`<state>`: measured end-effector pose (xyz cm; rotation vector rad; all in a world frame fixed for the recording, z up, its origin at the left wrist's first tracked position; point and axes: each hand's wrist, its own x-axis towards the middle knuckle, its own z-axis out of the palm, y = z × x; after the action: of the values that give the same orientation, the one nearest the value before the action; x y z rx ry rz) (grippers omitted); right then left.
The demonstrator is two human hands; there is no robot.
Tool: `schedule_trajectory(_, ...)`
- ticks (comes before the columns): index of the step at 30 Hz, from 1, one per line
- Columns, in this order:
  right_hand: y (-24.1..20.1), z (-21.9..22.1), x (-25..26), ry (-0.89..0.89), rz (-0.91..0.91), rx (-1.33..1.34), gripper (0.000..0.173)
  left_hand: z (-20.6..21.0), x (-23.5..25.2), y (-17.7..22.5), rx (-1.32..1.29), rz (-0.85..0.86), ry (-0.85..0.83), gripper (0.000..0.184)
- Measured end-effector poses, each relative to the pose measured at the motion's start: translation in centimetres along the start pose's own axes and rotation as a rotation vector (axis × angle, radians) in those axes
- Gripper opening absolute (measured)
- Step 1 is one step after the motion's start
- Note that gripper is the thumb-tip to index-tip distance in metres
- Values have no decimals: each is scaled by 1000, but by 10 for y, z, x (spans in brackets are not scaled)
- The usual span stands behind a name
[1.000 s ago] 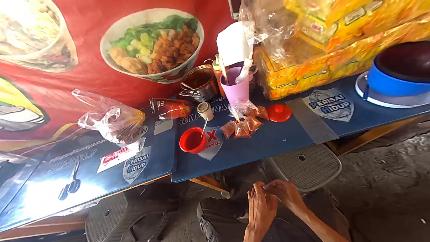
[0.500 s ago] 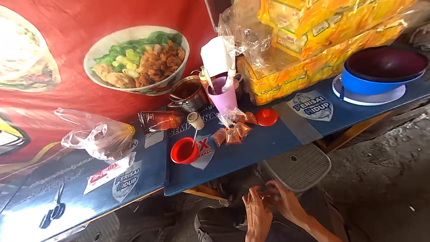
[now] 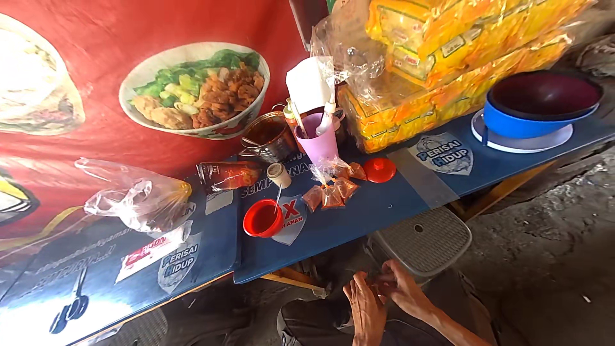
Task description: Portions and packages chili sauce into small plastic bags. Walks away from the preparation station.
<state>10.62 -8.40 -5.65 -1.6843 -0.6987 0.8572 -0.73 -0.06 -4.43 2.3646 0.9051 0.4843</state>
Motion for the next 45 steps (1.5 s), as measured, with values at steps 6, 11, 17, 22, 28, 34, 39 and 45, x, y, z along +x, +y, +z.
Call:
schedule_trajectory(6, -4, -13, 5, -168, 86, 170, 40, 0, -4, -1, -104, 32, 82, 43)
schedule_trajectory(11, -18, -15, 6, -113, 150, 383, 32, -8, 5, -1, -125, 86, 129, 32)
schedule_trajectory(17, -34, -7, 1, 78, 115, 442, 34, -21, 10, 3, -31, 122, 227, 17)
schedule_trajectory(22, -35, -3, 0, 149, -26, 317, 28, -22, 4, 19, -167, 41, 270, 25)
schedule_trajectory(28, -23, 2, -3, 150, -324, -243, 31, -14, 16, 20, -81, 58, 295, 14)
schedule_trajectory(34, -23, 7, -6, 276, -514, -532, 28, -23, 18, 18, -44, 197, 343, 11)
schedule_trajectory(39, -29, 9, -12, 311, -555, -452, 26, -40, 26, 25, -66, 222, 421, 13)
schedule_trajectory(45, -39, 1, -20, 334, -574, -386, 24, -65, 40, 34, -96, 240, 467, 12)
